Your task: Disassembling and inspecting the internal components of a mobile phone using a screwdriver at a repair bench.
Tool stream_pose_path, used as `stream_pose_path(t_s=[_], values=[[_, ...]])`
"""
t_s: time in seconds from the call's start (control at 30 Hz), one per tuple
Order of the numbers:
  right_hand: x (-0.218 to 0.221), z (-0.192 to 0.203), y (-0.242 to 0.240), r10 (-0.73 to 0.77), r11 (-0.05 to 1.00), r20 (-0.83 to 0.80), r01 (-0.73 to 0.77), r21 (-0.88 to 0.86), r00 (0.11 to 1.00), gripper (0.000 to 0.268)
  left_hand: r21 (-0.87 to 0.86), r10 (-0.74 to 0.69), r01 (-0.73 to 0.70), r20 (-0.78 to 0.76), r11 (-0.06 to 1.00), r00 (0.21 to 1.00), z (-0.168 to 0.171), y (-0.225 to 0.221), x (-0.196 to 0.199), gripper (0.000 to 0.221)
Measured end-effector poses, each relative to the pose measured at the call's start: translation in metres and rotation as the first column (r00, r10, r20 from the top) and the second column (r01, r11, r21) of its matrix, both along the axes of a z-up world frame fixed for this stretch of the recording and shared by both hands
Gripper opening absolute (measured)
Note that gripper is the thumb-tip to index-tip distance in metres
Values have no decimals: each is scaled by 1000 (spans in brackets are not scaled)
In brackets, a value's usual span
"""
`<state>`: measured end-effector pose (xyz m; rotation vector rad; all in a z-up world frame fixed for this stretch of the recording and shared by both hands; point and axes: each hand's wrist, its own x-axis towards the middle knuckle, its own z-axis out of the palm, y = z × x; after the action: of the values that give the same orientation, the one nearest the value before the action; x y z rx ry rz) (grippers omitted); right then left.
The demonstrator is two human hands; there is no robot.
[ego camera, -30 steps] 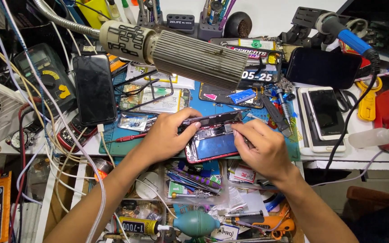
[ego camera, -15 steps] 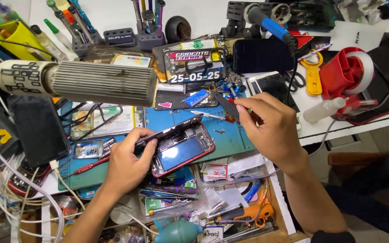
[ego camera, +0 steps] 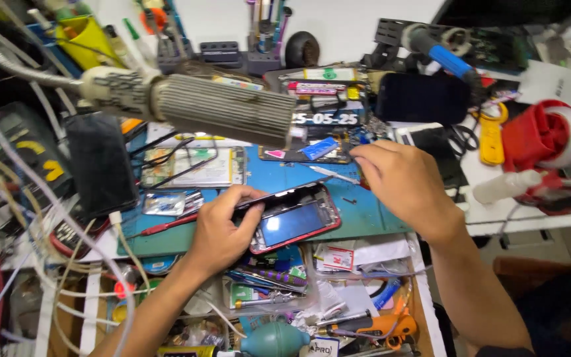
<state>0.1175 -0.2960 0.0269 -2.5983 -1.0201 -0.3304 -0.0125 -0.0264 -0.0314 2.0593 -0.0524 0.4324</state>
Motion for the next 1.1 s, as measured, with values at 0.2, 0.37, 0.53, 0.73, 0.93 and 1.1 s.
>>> stream_pose_path(t_s=[0.2,0.37,0.53,0.73,0.93,1.1], values=[[-13,20,21,181,965,143,-204,164,973,10,9,-96,96,-44,995,994,-2,4,0,15],[-37,33,54,398,890,158,-422,173,904,9,38,-98,99,-41,994,994,-6,5,-4,17],[-73,38,97,652,724,189,-677,136,735,11,34,-102,104,-41,994,994,-2,6,-5,17],[-108,12,102,747,658,57,-749,78,662,33,24,-132,132,8,991,991,-3,4,-4,11],[-117,-20,74,784,618,-109,-784,51,611,37,64,-99,102,-61,993,993,5,1,-4,16],[-93,-11,41,558,751,-441,-654,-90,703,34,89,-60,68,-97,994,994,6,1,-3,19]])
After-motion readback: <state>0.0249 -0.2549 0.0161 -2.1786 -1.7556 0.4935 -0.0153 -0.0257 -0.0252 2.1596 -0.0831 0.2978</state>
